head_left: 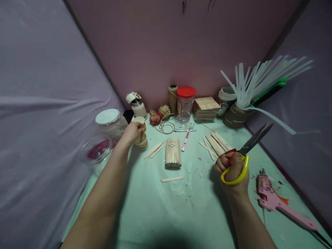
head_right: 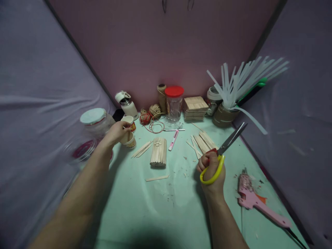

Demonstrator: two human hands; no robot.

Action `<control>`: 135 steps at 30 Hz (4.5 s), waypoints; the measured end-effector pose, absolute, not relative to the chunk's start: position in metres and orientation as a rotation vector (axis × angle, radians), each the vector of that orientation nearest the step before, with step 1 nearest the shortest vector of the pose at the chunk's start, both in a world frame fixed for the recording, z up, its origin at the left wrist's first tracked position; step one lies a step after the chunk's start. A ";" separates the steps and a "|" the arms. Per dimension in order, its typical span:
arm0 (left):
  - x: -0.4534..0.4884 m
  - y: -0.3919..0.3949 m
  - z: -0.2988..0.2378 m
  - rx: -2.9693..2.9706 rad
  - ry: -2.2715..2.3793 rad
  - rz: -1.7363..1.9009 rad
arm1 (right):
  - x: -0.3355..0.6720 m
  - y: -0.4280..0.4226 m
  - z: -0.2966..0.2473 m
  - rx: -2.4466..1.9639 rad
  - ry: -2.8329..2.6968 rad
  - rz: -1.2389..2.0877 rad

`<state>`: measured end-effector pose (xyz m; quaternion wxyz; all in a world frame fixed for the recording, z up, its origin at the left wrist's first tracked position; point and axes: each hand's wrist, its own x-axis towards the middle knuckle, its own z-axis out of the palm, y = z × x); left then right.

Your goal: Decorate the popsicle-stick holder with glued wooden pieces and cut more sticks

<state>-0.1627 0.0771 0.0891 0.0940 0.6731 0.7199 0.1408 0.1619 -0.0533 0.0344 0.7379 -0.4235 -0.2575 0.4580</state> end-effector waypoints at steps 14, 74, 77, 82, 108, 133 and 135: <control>-0.178 0.034 0.132 1.715 2.001 1.402 | 0.156 -0.056 0.031 -0.933 -0.576 1.125; -0.154 -0.009 0.083 1.239 1.314 1.361 | -0.025 0.024 0.087 -1.101 -1.399 1.128; -0.161 0.002 0.086 1.401 1.413 1.442 | -0.019 0.026 0.092 -1.044 -1.349 1.144; -0.175 0.024 0.082 1.683 1.873 1.274 | 0.010 0.018 0.096 -0.985 -1.243 1.135; -0.151 0.003 0.078 2.046 2.211 1.122 | 0.176 -0.076 0.056 -1.361 -0.854 0.859; 0.119 0.094 0.041 3.107 0.347 -0.360 | 0.186 -0.087 0.037 -1.245 -0.677 0.630; 0.121 0.095 0.040 3.106 0.351 -0.361 | 0.187 -0.088 0.036 -1.249 -0.662 0.644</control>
